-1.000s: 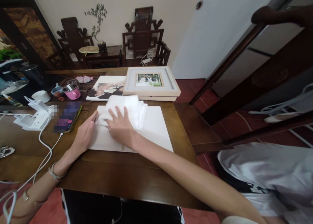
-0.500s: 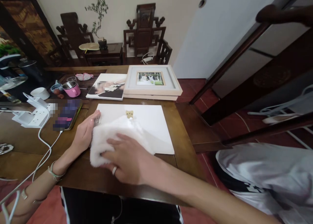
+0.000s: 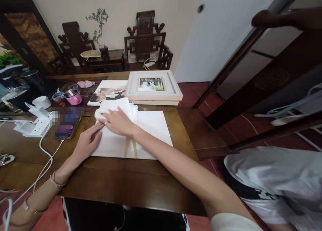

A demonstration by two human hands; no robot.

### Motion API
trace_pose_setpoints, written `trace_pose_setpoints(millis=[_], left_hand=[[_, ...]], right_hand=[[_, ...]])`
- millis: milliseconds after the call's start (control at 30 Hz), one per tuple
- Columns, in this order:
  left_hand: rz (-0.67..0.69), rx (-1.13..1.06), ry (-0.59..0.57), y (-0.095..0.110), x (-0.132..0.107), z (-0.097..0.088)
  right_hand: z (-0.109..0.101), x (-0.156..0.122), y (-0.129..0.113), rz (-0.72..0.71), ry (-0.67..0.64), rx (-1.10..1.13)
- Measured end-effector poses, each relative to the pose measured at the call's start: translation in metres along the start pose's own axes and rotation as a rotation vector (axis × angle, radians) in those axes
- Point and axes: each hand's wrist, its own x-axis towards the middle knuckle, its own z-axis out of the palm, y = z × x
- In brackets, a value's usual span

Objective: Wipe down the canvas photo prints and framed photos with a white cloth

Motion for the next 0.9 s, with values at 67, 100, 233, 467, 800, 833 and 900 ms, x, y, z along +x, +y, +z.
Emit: trace_pose_setpoints(millis=[67,100,233,467,800,833,900], left_hand=[[-0.008,0.000,-0.008,0.000,-0.001,0.000],[-0.013,-0.001,-0.011,0.000,-0.001,0.000],[-0.030,-0.002,-0.019,0.000,-0.002,-0.001],[-0.088,0.057,0.017,-0.006,-0.004,0.003],[-0.058,0.073,-0.112,-0.006,-0.004,0.004],[-0.045,0.067,-0.127,-0.005,-0.003,0.004],[-0.024,0.054,-0.150,-0.004,-0.002,0.003]], right_hand=[[-0.006,0.001,0.002,0.054,0.007,0.007],[-0.009,-0.001,0.006,0.082,0.007,0.011],[-0.024,-0.027,0.037,0.197,0.022,0.025],[-0.027,-0.125,0.071,0.351,0.148,-0.043],[-0.016,-0.221,-0.001,-0.009,0.090,-0.076],[-0.019,-0.220,0.000,-0.023,0.079,-0.069],[-0.024,-0.210,0.009,-0.012,0.058,-0.049]])
